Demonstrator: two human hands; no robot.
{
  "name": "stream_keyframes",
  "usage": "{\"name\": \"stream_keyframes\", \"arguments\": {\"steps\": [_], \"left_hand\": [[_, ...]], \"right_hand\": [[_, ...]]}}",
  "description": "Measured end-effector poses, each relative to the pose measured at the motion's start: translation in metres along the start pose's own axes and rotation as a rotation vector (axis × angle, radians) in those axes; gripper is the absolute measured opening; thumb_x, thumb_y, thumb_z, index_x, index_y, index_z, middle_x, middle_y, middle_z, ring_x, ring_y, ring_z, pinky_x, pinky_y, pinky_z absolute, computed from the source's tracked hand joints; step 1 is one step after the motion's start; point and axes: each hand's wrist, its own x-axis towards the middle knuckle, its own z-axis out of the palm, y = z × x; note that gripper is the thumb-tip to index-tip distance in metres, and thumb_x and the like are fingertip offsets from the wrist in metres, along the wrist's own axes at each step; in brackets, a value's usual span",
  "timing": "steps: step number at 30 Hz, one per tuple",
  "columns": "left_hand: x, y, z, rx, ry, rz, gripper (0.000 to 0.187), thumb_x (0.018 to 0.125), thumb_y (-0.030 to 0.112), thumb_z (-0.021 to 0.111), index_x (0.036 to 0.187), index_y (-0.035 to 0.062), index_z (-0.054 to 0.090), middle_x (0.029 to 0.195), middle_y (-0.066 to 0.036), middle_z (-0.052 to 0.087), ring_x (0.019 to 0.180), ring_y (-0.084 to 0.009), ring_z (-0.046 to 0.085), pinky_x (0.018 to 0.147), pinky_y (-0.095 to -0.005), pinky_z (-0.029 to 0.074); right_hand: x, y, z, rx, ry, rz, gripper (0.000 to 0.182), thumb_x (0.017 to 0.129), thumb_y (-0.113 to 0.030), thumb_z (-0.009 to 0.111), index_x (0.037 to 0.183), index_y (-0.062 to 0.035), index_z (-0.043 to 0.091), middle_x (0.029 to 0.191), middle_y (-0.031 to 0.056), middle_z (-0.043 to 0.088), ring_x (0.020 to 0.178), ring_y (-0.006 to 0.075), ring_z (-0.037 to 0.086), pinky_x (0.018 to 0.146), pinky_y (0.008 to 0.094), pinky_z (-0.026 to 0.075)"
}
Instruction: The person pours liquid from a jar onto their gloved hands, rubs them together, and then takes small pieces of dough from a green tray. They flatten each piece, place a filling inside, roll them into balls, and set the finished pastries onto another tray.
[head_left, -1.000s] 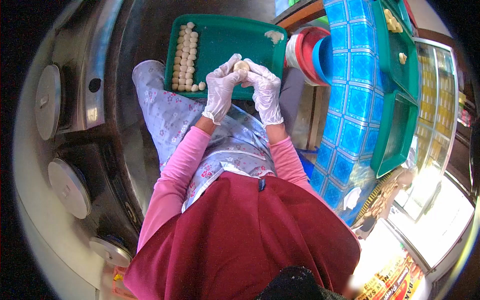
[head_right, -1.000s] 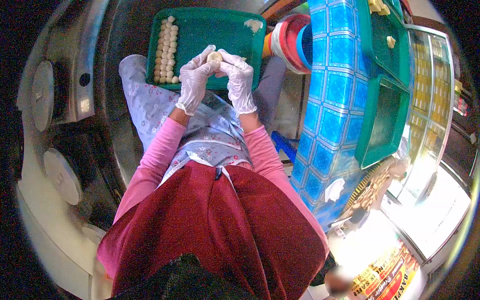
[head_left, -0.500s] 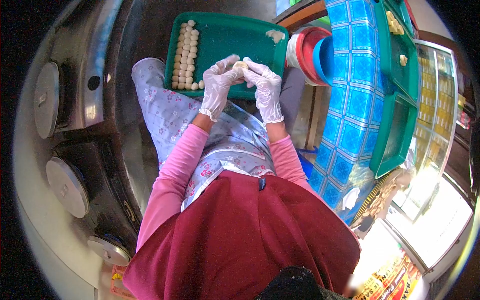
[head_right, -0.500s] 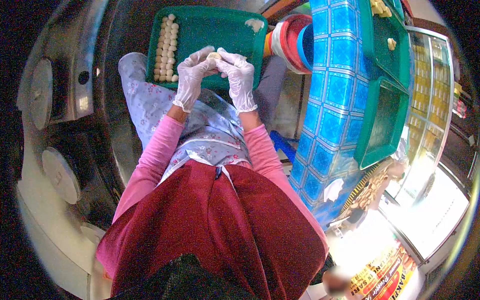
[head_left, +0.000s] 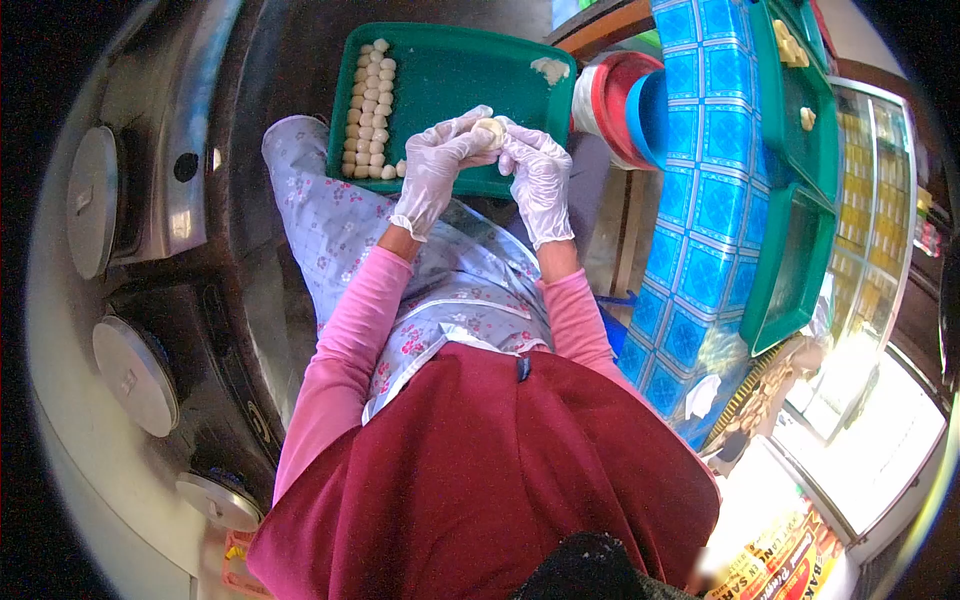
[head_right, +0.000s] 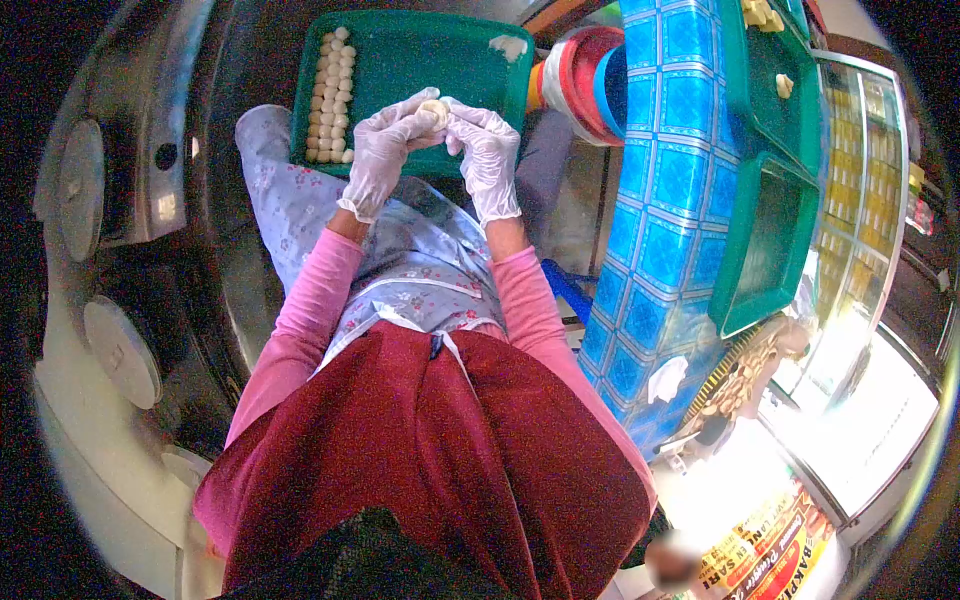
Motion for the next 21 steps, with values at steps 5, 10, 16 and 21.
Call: {"name": "stream_keyframes", "arguments": {"steps": [5,10,16,21], "left_hand": [[-0.001,-0.001,0.003,0.02,0.002,0.053,0.043,0.086,0.006,0.072,0.125,-0.0071,0.061,0.111,-0.015,0.07,0.086,-0.0186,0.071,0.077,-0.0292,0.061],[-0.002,-0.001,0.003,0.081,-0.064,0.075,0.044,0.085,0.005,0.074,0.126,-0.0062,0.061,0.112,-0.013,0.07,0.089,-0.019,0.071,0.079,-0.0297,0.061],[-0.001,-0.002,0.0,-0.027,-0.081,-0.06,0.044,0.09,0.01,0.07,0.13,-0.0029,0.06,0.116,-0.013,0.069,0.091,-0.0185,0.07,0.083,-0.0316,0.059],[0.001,-0.015,-0.007,-0.117,-0.069,-0.056,0.037,0.093,0.013,0.066,0.126,-0.0036,0.062,0.117,-0.014,0.068,0.095,-0.0202,0.069,0.085,-0.0345,0.059]], "right_hand": [[-0.003,-0.003,0.005,-0.144,0.018,-0.085,0.016,0.084,-0.003,0.074,0.099,0.0032,0.072,0.083,0.0064,0.071,0.058,0.0082,0.056,0.053,0.0221,0.043],[-0.006,-0.008,0.008,-0.254,0.045,-0.092,0.015,0.084,-0.005,0.074,0.097,0.0009,0.073,0.079,0.0035,0.069,0.058,0.006,0.053,0.052,0.0213,0.04],[-0.004,0.005,-0.005,-0.066,0.05,-0.01,0.01,0.086,-0.006,0.072,0.094,-0.0002,0.073,0.076,0.0006,0.066,0.057,0.0064,0.049,0.053,0.0218,0.036],[-0.006,0.002,-0.004,-0.132,0.028,0.013,0.012,0.082,-0.007,0.076,0.091,-0.0008,0.072,0.078,0.0015,0.068,0.06,0.0057,0.052,0.055,0.0212,0.039]]}}
